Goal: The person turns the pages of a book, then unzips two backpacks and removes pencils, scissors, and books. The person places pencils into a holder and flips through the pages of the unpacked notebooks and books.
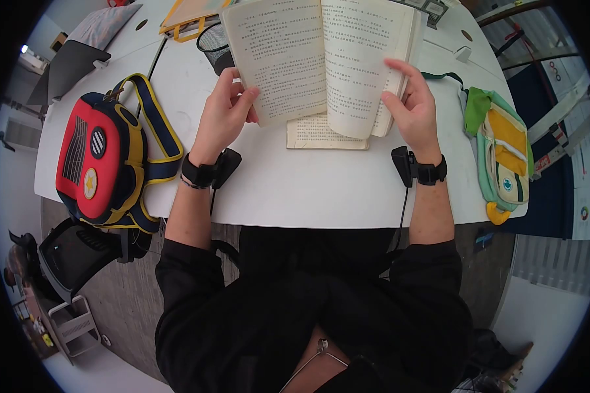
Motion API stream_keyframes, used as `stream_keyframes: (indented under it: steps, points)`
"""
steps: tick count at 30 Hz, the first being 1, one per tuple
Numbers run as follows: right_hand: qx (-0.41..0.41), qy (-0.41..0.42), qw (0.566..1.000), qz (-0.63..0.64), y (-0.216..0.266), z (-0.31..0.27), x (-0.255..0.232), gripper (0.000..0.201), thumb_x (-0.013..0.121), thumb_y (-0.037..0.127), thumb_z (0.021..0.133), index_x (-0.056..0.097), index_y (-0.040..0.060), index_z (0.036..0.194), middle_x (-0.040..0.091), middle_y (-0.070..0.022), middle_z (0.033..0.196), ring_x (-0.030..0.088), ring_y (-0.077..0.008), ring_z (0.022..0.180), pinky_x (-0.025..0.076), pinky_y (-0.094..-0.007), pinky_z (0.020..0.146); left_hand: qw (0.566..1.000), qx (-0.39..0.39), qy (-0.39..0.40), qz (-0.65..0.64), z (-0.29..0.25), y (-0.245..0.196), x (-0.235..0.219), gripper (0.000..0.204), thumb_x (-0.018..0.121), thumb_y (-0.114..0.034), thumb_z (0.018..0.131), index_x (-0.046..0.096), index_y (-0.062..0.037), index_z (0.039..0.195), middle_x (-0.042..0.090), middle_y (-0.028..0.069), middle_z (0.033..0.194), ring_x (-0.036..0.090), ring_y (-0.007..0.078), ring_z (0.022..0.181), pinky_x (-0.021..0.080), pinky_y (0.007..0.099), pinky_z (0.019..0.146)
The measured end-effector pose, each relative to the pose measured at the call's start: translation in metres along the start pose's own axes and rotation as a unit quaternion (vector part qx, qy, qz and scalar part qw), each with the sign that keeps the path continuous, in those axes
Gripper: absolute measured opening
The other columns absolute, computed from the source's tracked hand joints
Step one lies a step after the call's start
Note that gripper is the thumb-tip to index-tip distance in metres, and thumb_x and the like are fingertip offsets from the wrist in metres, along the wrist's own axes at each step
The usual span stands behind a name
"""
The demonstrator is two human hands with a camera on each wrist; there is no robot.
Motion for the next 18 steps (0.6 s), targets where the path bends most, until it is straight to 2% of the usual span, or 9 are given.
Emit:
stream_keyframes:
  steps: [1,3,4,6,13,15,16,18]
  points:
    - [0.0,0.0,1.0,0.0,0.0,0.001,0.001,0.046,0.053,-0.007,0.084,0.05,0.0016,0.129,0.06,-0.0066,0.114,0.059,-0.0091,0.093,0.048,-0.0224,0.078,1.0,-0.001,0.001,-0.001,0.0,0.0,0.0,0.02,0.053,-0.01,0.097,0.045,-0.0007,0.111,0.064,0.0086,0.079,0.057,0.0094,0.058,0.048,0.0244,0.056]
    - [-0.024,0.009,1.0,0.015,0.003,0.002,0.003,0.065,0.051,-0.01,0.084,0.032,0.0044,0.145,0.058,-0.0133,0.123,0.061,-0.0136,0.101,0.049,-0.0242,0.083,1.0,-0.002,0.0,0.0,0.0,-0.001,0.001,0.02,0.053,-0.01,0.097,0.045,-0.0007,0.111,0.064,0.0088,0.079,0.057,0.0094,0.058,0.048,0.0244,0.056]
    - [-0.024,0.009,1.0,0.015,0.003,0.001,0.003,0.065,0.051,-0.01,0.084,0.032,0.0044,0.145,0.058,-0.0133,0.123,0.061,-0.0136,0.101,0.049,-0.0242,0.083,1.0,-0.003,-0.001,0.0,-0.001,-0.001,0.001,0.02,0.053,-0.01,0.097,0.045,-0.0007,0.112,0.065,0.0089,0.079,0.057,0.0095,0.058,0.048,0.0243,0.056]
    - [-0.021,0.018,1.0,0.014,0.005,0.001,0.003,0.073,0.051,-0.01,0.085,0.022,0.0059,0.149,0.057,-0.0172,0.126,0.061,-0.0157,0.104,0.048,-0.0246,0.084,1.0,-0.002,-0.001,0.001,0.0,-0.001,0.001,0.02,0.053,-0.011,0.097,0.045,-0.0007,0.112,0.065,0.009,0.078,0.057,0.0095,0.058,0.048,0.0243,0.056]
    - [-0.011,0.017,1.0,0.022,0.005,0.001,0.004,0.072,0.052,-0.008,0.085,0.021,0.0043,0.149,0.059,-0.0185,0.122,0.062,-0.0151,0.101,0.049,-0.0239,0.082,1.0,-0.002,-0.002,-0.002,0.0,0.0,0.0,0.019,0.053,-0.01,0.097,0.045,-0.0007,0.111,0.065,0.0089,0.078,0.057,0.0095,0.057,0.048,0.024,0.056]
    - [-0.004,0.018,1.0,0.009,0.0,0.0,0.004,0.065,0.054,-0.002,0.087,0.027,0.0028,0.145,0.063,-0.0149,0.114,0.062,-0.0108,0.091,0.049,-0.0214,0.075,1.0,-0.002,-0.002,-0.004,0.0,-0.001,0.001,0.019,0.053,-0.01,0.097,0.045,-0.0008,0.111,0.065,0.0088,0.078,0.057,0.0096,0.057,0.047,0.024,0.055]
    - [-0.004,0.018,1.0,0.01,-0.003,0.0,0.003,0.065,0.054,-0.002,0.087,0.027,0.0028,0.145,0.063,-0.0149,0.114,0.062,-0.0108,0.091,0.049,-0.0214,0.075,1.0,-0.001,-0.002,-0.005,-0.001,-0.002,0.001,0.019,0.053,-0.01,0.097,0.045,-0.0009,0.111,0.064,0.0087,0.078,0.057,0.0096,0.057,0.047,0.0239,0.055]
    - [0.006,0.011,0.999,-0.031,-0.008,0.0,-0.001,0.057,0.059,0.006,0.089,0.035,0.0013,0.14,0.065,-0.0065,0.097,0.056,-0.0049,0.076,0.044,-0.0185,0.065,1.0,0.002,-0.001,-0.001,-0.001,-0.001,0.0,0.019,0.053,-0.01,0.097,0.045,-0.0009,0.111,0.064,0.0086,0.078,0.057,0.0095,0.057,0.048,0.0239,0.056]
Point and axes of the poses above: each hand's wrist, its own z-axis towards the middle knuckle, its own x-axis out of the palm, y = z × x, the point moved 5 cm from there along z, towards the middle knuckle
